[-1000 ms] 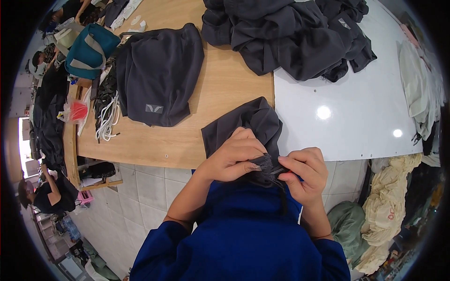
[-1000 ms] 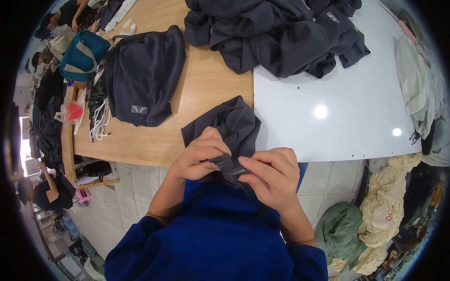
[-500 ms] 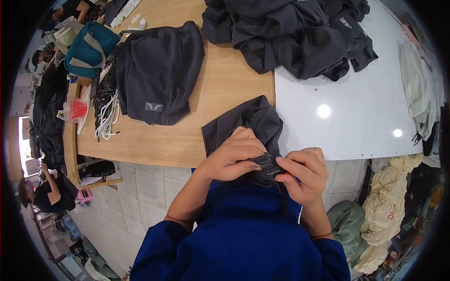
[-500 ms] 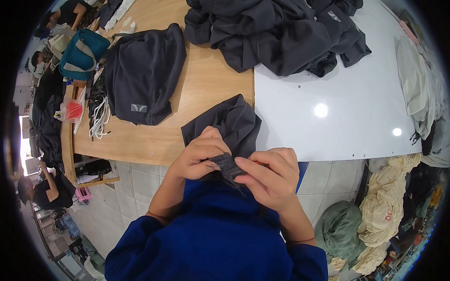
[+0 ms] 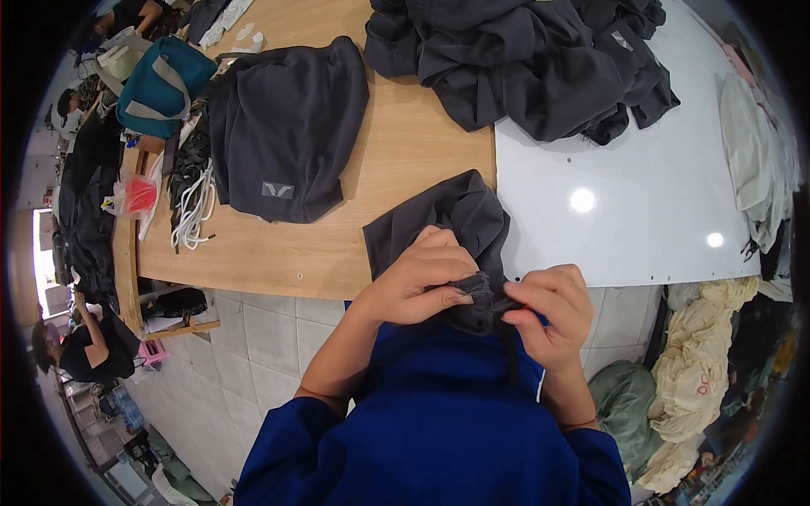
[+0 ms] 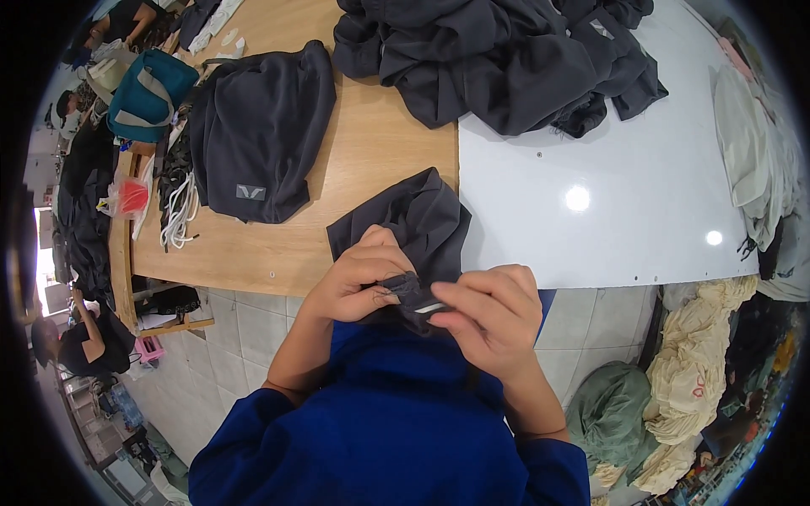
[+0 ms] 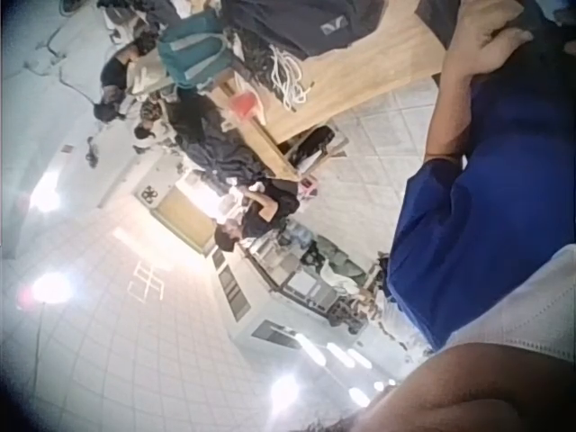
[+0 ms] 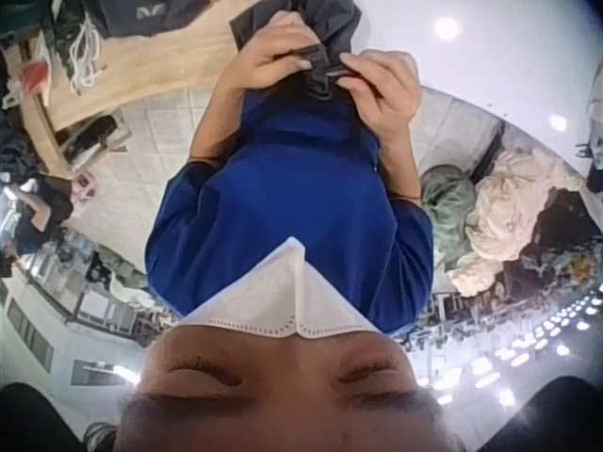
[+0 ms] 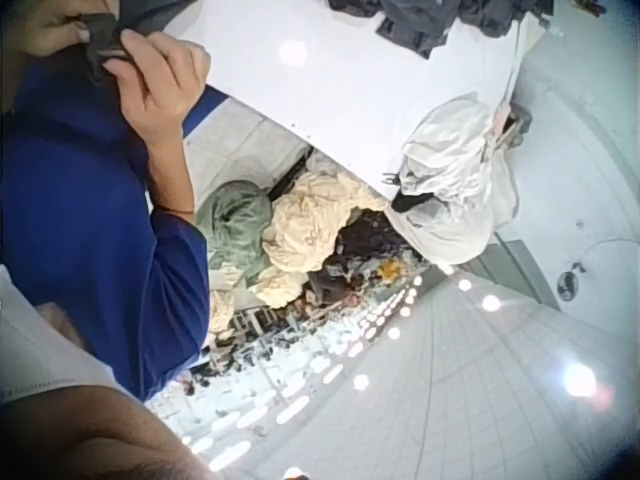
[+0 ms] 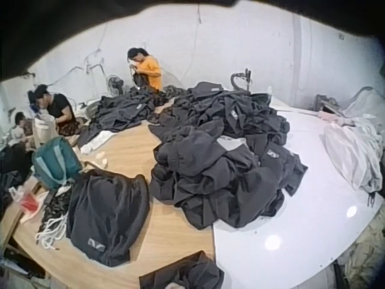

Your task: The recorder uses small clippers to trim loose threads from a pair of dark grey trousers.

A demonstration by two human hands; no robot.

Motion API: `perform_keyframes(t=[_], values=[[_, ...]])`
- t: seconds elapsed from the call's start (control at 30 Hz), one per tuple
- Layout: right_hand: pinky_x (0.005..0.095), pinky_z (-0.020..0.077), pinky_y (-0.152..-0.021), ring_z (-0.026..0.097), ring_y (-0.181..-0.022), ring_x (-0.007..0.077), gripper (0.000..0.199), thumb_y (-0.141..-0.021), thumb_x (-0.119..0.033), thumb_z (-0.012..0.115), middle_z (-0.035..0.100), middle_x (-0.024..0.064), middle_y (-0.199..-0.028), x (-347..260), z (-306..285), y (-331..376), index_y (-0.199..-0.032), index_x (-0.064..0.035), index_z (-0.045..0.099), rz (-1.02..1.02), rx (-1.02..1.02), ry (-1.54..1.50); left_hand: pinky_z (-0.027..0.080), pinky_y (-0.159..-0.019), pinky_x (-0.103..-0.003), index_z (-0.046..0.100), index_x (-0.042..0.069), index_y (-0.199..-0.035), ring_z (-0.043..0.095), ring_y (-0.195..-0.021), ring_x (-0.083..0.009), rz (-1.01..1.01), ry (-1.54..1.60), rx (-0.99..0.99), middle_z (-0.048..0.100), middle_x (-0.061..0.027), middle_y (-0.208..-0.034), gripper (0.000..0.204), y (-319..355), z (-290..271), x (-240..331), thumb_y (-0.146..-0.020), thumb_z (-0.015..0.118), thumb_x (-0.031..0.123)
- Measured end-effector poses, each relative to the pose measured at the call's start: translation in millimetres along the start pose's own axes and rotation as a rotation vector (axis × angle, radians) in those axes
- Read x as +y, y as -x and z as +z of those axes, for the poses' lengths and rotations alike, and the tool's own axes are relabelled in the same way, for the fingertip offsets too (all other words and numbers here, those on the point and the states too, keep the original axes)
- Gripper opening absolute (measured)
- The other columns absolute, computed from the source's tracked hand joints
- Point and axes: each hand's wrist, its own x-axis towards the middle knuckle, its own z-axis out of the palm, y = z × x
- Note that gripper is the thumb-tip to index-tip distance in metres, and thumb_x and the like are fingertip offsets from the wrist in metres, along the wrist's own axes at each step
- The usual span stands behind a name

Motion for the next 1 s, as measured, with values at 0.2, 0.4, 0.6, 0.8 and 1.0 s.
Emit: perform_keyframes(t=[0.2, 0.4, 0.6, 0.8, 1.0], values=[[0.0272, 0.0409, -0.061, 0.05, -0.067, 0.0189, 0.03, -0.067, -0.013, 0.073, 0.061, 0.0073, -0.083, -5.0, -1.0, 2.4, -0.095, -0.0038, 0.067, 0.192, -0.02, -0.277, 0.03, -0.074, -0.031, 0.063, 0.006, -0.088, 0.044, -0.075, -0.0196, -0.057, -0.011, 0.041, 0.06, -0.0015, -0.084, 0.017, 1.7, 0.7, -0.1, -0.081, 0.063, 0.022], [0.0274, 0.0385, -0.063, 0.05, -0.068, 0.0183, 0.031, -0.066, -0.019, 0.074, 0.06, 0.0037, -0.081, 0.4, 0.4, 4.4, -0.094, -0.0067, 0.069, 0.074, -0.025, -0.02, 0.03, -0.073, -0.031, 0.063, 0.005, -0.089, 0.043, -0.075, -0.0198, -0.06, 0.001, 0.058, 0.06, -0.0015, -0.084, 0.018, 1.8, 1.0, 1.5, -0.082, 0.062, 0.022], [0.0274, 0.0367, -0.065, 0.049, -0.069, 0.0175, 0.033, -0.065, -0.022, 0.075, 0.06, 0.0022, -0.079, -0.3, 1.4, 2.0, -0.095, -0.0088, 0.07, 0.027, -0.038, -0.007, 0.03, -0.073, -0.031, 0.063, 0.006, -0.088, 0.043, -0.075, -0.0195, -0.063, 0.013, 0.051, 0.06, -0.0014, -0.084, 0.017, 2.4, 1.5, 0.2, -0.082, 0.062, 0.021], [0.0276, 0.0356, -0.064, 0.048, -0.068, 0.0167, 0.031, -0.065, -0.025, 0.075, 0.06, 0.0009, -0.077, -0.8, 1.6, -0.8, -0.093, -0.0108, 0.07, 0.008, -0.049, 0.013, 0.03, -0.073, -0.031, 0.063, 0.006, -0.088, 0.043, -0.075, -0.019, -0.048, -0.007, 0.022, 0.059, -0.0008, -0.083, 0.017, 1.3, 1.7, -1.5, -0.081, 0.063, 0.021], [0.0275, 0.033, -0.062, 0.048, -0.066, 0.0149, 0.031, -0.063, -0.029, 0.075, 0.059, -0.0023, -0.075, -1.3, 0.5, -3.8, -0.09, -0.0135, 0.072, -0.068, -0.018, 0.118, 0.03, -0.073, -0.031, 0.063, 0.006, -0.087, 0.043, -0.075, -0.0187, -0.057, -0.001, 0.025, 0.058, -0.0009, -0.082, 0.016, -0.5, 1.3, -0.3, -0.081, 0.063, 0.021]])
